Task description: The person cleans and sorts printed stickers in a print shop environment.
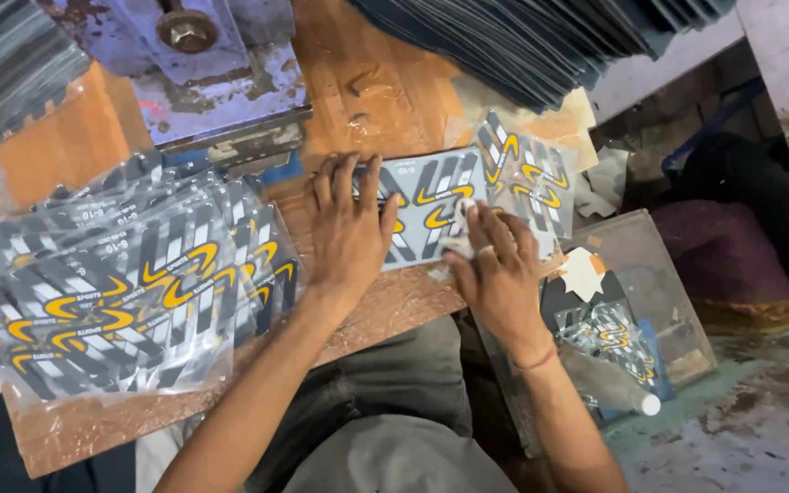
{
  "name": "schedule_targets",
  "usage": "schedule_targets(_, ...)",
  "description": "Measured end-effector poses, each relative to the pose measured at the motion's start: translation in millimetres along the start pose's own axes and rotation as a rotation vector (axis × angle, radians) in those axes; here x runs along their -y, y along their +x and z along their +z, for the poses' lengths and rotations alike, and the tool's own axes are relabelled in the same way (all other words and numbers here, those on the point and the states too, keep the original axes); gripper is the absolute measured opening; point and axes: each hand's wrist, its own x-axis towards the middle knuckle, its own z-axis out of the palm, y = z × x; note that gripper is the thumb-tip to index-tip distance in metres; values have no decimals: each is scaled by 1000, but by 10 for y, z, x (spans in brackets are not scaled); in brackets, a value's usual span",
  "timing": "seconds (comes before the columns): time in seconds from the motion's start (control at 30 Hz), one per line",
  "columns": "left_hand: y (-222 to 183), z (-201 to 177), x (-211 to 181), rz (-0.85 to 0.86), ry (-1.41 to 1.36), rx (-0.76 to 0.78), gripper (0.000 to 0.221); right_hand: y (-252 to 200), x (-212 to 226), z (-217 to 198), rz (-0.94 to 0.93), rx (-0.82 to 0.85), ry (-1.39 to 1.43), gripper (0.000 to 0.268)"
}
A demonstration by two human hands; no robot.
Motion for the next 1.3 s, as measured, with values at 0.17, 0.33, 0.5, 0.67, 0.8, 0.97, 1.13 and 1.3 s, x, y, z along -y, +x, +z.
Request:
schedule_targets(0.17,7,8,-11,-6,-2,-5,51,-298,-80,-109,144,165,165,39)
schedule_targets(0.33,42,-23,22,10,9,-36,51,-141,-195,-279,55,388,638,36)
schedule_targets(0.5,112,-102,21,-14,-41,34,59,636,-317,172,88,-8,418,21)
schedule_targets(0.67,58,73,67,-18,-35,-41,50,607,-124,485,28,1,274,11)
schedule_targets(0.8,73,48,67,21,-57,-113,41,342,50,100,6,300,477,17)
schedule_targets(0.97,92,-345,-117,109,-51,-185,20,-143,-120,-292,318,252,747,27)
schedule_targets(1.13,-228,-1660,-37,189,-146,-88,27,-741,-348,-373,799,95,825,24)
schedule_targets(1.3,-314,-2259,682,-245,433,198,31,-658,-287,-457,757,-46,896,22)
